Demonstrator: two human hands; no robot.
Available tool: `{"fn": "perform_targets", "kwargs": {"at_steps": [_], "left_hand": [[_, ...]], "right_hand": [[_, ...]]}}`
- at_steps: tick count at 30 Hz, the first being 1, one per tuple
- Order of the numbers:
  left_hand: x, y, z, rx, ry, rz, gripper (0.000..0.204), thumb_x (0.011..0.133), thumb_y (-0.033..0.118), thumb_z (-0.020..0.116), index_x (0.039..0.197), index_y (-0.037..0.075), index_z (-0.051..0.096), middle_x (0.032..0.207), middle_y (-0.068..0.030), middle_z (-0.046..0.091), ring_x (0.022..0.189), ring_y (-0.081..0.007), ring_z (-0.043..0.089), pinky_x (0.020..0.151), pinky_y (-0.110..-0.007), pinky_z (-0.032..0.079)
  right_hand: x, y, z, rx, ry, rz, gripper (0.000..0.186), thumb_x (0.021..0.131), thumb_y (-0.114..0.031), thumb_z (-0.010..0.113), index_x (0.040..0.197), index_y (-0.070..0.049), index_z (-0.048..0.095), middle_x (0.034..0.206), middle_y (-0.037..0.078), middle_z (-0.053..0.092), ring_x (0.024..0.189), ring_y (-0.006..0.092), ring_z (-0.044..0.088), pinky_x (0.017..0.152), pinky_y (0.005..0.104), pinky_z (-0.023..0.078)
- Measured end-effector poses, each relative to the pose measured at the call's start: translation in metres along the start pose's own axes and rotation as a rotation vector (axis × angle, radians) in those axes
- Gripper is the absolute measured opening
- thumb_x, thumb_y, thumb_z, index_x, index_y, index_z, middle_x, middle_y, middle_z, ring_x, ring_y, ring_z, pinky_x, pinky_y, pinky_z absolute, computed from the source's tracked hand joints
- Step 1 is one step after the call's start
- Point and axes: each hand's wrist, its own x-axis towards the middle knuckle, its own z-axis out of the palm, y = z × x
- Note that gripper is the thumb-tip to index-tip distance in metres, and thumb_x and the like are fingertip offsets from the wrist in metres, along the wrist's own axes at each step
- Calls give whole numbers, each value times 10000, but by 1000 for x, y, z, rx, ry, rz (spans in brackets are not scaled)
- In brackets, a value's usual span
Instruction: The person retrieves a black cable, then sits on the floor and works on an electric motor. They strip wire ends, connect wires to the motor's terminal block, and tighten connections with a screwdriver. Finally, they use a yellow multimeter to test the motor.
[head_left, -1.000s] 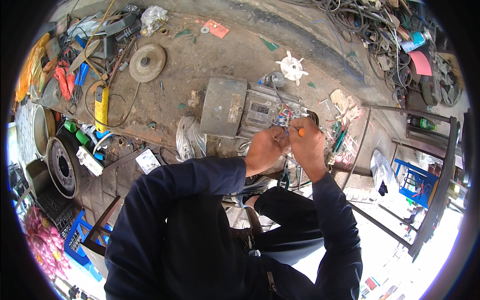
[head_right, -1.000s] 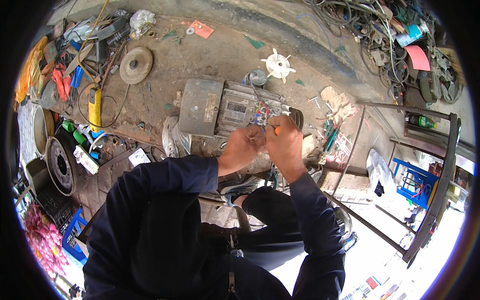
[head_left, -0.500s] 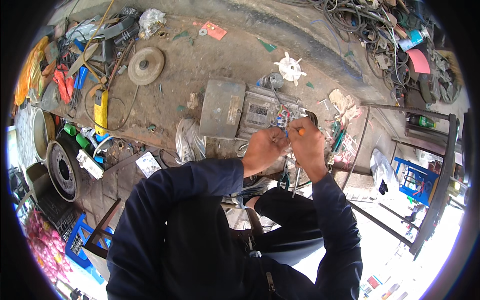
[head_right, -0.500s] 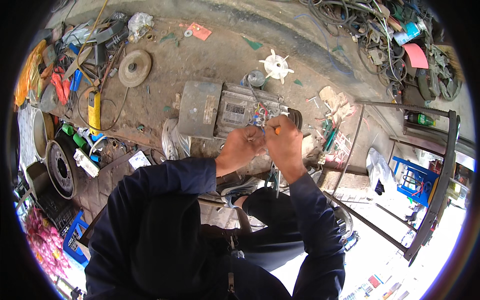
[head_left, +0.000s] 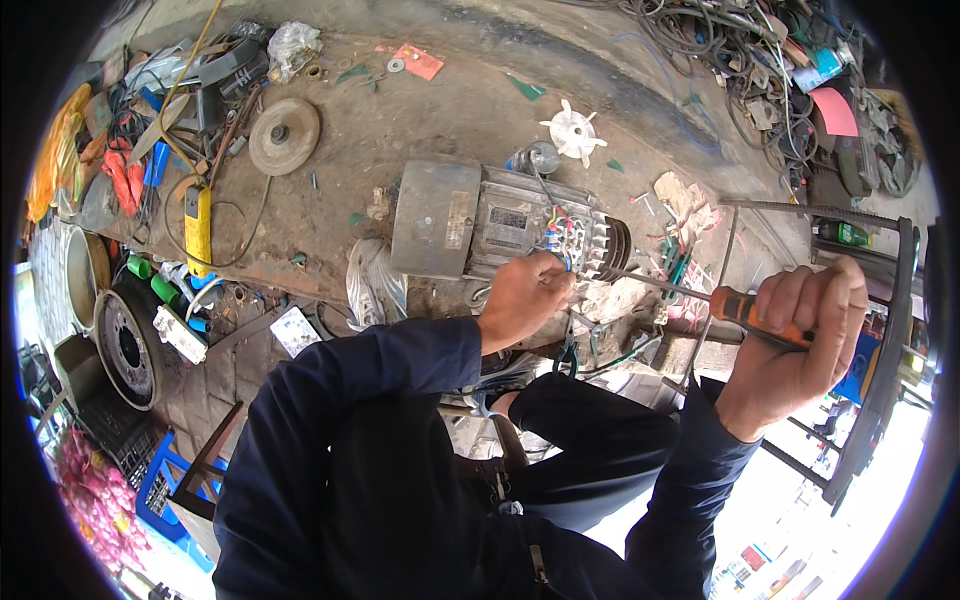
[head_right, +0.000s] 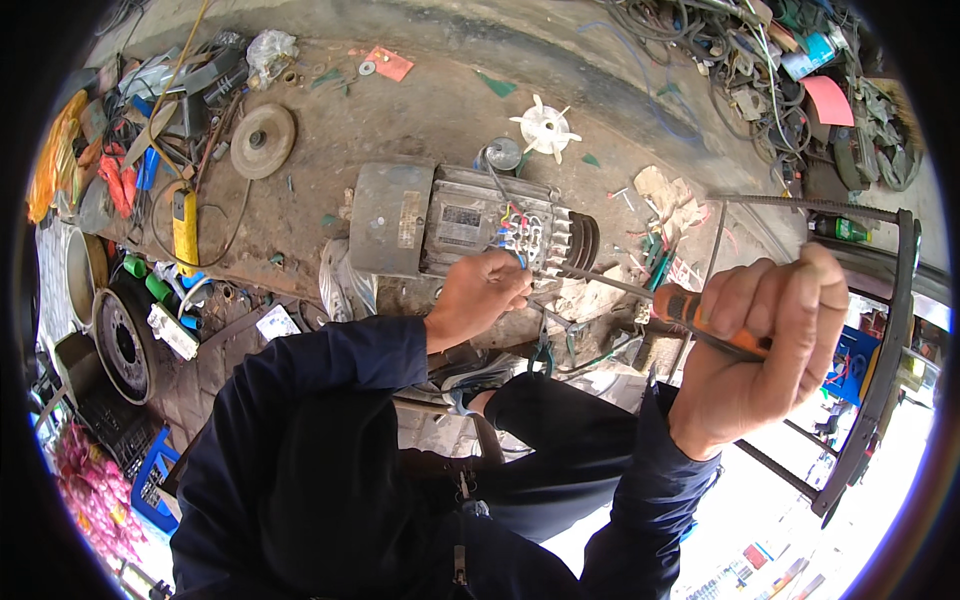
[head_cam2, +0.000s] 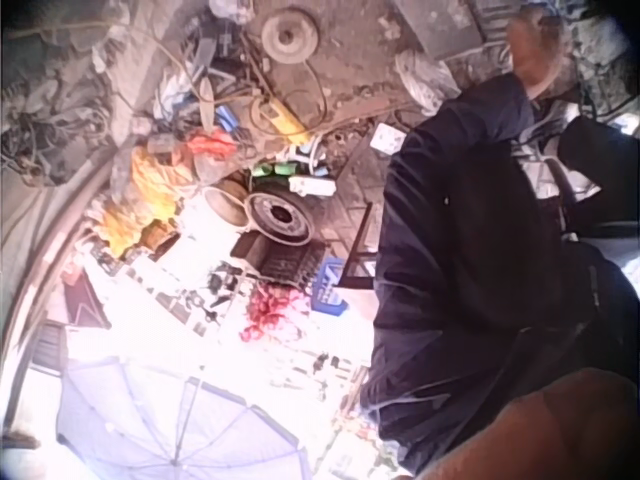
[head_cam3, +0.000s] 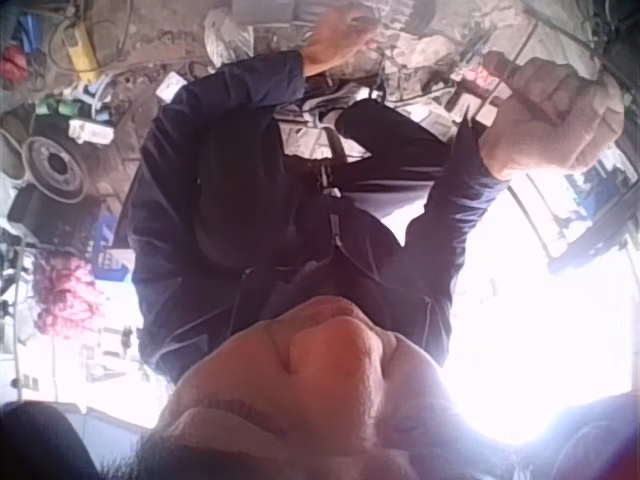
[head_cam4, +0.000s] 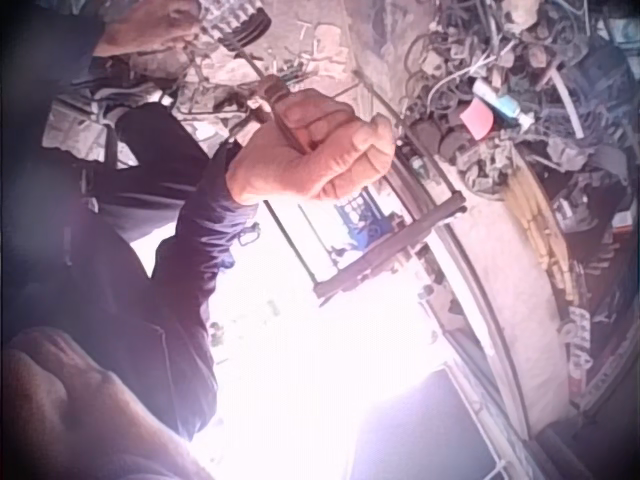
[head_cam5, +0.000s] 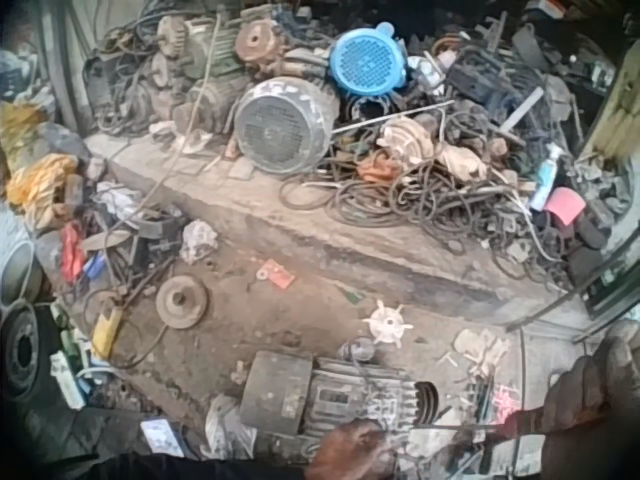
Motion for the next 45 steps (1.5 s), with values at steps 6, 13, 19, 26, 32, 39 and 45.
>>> {"fn": "perform_targets", "kwargs": {"at_steps": [6,13,19,26,32,39,45], "left_hand": [[-1,4,0,-38,-7,-26,234,994,163,686,923,-59,671,848,-91,728,729,-137,724,622,-268,568],[0,3,-2,-20,-18,-13,243,998,174,685,917,-54,672,846,-83,727,731,-126,718,625,-264,567],[0,-1,-1,-28,-16,-3,241,1002,173,679,929,-56,670,842,-83,726,726,-122,712,625,-265,568],[1,-3,-2,17,-19,21,237,1004,166,674,940,-62,668,841,-87,726,725,-125,715,621,-267,566],[1,-1,-2,14,-24,12,237,1005,165,673,951,-65,671,848,-96,731,732,-131,721,620,-272,572],[0,0,-1,-9,-27,-7,228,1006,161,673,962,-63,675,871,-104,730,735,-141,725,632,-271,585],[2,-3,-1,18,-33,7,214,1003,151,675,974,-61,677,881,-104,727,745,-144,726,630,-273,586]], "right_hand": [[-9,23,21,51,34,0,226,1063,-84,514,1227,49,595,576,-24,368,495,101,371,490,274,354],[-9,36,25,39,4,45,202,1060,-84,539,1205,44,601,583,-15,385,513,112,400,494,282,387],[-9,38,25,31,-19,56,193,1062,-92,547,1197,35,602,595,-10,401,527,114,425,500,283,408],[-15,37,29,17,0,50,187,1069,-104,540,1190,25,601,615,-6,429,538,120,452,502,283,430],[-11,22,17,-1104,-355,-510,259,999,-71,649,1235,12,578,981,115,579,814,205,599,700,340,511],[-5,-29,7,-1214,-626,209,394,842,-32,805,1163,24,583,1032,204,659,899,306,713,779,396,553],[0,-31,14,-1035,-732,-85,241,856,-25,790,1019,17,618,984,173,680,807,259,728,677,331,563]]}}
